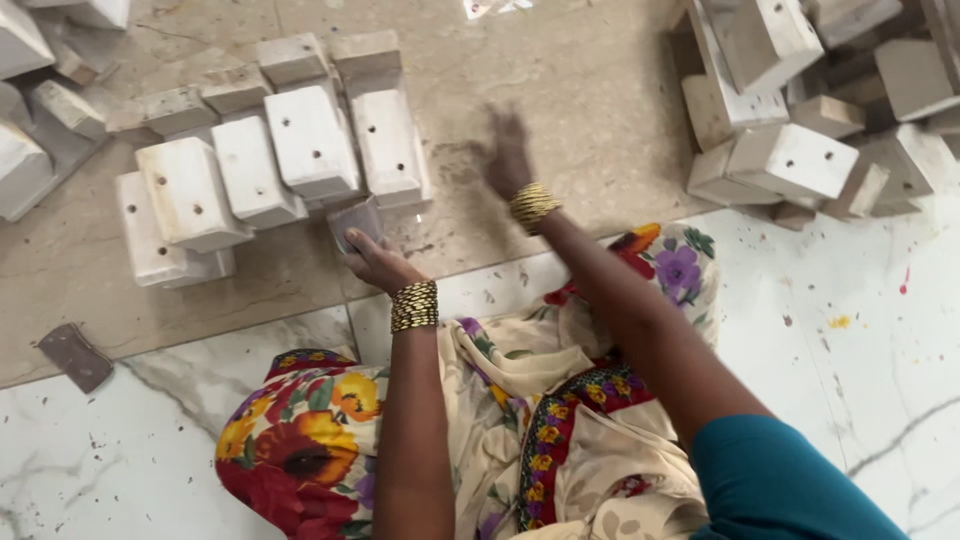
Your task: The person sits on the floor and sands white rectangular blocks one at a time using a small abrasive pad, rubbing the surfaces and edges, then sets each finished block aside with a group of completed blocks.
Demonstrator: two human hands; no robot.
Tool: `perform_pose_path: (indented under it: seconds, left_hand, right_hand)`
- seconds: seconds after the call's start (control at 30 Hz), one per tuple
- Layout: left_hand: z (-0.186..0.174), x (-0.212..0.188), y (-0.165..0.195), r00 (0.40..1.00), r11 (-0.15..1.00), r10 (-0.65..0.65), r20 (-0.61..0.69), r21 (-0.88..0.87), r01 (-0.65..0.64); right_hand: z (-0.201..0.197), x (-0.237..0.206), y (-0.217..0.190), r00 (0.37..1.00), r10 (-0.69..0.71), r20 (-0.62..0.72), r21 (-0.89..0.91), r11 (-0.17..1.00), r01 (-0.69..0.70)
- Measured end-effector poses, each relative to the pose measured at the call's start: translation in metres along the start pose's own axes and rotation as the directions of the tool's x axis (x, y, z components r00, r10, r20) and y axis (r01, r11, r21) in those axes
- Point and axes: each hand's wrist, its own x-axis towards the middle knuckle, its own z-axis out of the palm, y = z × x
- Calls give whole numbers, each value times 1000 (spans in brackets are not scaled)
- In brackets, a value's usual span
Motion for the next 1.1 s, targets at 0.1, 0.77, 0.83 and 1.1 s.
perform_pose_path:
  seconds: [0.1,0.77,0.83,1.1]
  left_hand:
    - [12,-34,4,928,973,229,295,-34,-230]
    - [5,-31,-11,942,999,-4,335,47,-12]
    - [1,-23,-6,947,999,-38,318,12,36]
    - [-16,-5,6,949,972,-198,247,-78,223]
  right_hand:
    - [-90,-12,75,993,71,-92,-266,960,-93]
    - [-225,-74,77,914,-108,391,-555,765,327]
    - [-172,-70,52,812,-332,480,-430,717,548]
    - [-53,-86,-30,645,-403,650,-335,609,719]
